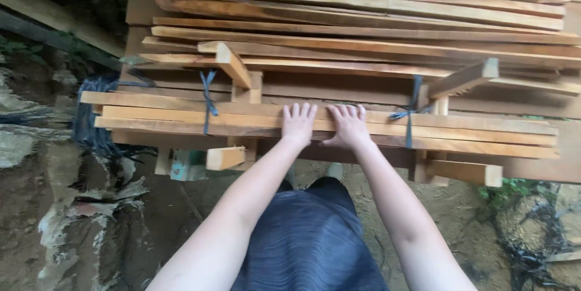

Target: Organizing and bundling several long thin wooden strips together using plastic ties on a workbench.

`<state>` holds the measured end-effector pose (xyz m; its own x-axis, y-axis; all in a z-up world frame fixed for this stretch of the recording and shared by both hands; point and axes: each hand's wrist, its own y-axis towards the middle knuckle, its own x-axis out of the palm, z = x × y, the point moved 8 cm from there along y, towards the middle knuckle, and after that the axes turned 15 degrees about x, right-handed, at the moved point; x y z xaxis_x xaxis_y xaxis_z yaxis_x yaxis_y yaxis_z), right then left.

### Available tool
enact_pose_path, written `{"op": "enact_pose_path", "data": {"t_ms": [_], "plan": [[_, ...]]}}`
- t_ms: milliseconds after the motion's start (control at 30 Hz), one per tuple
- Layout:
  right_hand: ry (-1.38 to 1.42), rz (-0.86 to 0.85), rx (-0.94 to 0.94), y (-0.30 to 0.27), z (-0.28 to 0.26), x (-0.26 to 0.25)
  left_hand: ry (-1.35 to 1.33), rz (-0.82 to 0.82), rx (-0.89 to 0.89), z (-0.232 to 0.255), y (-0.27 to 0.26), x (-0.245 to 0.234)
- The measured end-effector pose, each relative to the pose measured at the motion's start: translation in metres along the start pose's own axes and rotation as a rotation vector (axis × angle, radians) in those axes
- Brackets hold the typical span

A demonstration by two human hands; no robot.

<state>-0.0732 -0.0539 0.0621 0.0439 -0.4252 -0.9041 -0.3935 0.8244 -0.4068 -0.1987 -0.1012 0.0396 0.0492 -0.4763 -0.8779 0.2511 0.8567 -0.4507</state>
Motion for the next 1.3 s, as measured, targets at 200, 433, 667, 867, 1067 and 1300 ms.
{"op": "enact_pose_path", "data": {"t_ms": [200,433,667,867,1067,1300], "plan": [[0.010,-0.018,0.061,-0.011,0.001,-0.005,-0.037,-0.020,-0.013,0.004,0.010,0.033],[0.014,-0.003,0.042,-0.005,0.003,0.000,-0.208,-0.104,-0.017,0.005,0.007,0.028],[0.019,0.038,0.002,-0.010,-0.001,-0.006,-0.230,-0.134,-0.032,0.014,-0.020,-0.016],[-0.028,-0.037,0.056,-0.012,-0.012,-0.013,-0.503,-0.021,-0.015,-0.003,-0.003,-0.003],[0.440,-0.071,-0.271,0.041,-0.089,0.013,-0.984,0.433,0.000,-0.074,-0.010,-0.036],[0.565,-0.172,-0.618,0.028,-0.307,-0.050,-0.990,1.051,-0.145,-0.253,-0.195,-0.082]]}}
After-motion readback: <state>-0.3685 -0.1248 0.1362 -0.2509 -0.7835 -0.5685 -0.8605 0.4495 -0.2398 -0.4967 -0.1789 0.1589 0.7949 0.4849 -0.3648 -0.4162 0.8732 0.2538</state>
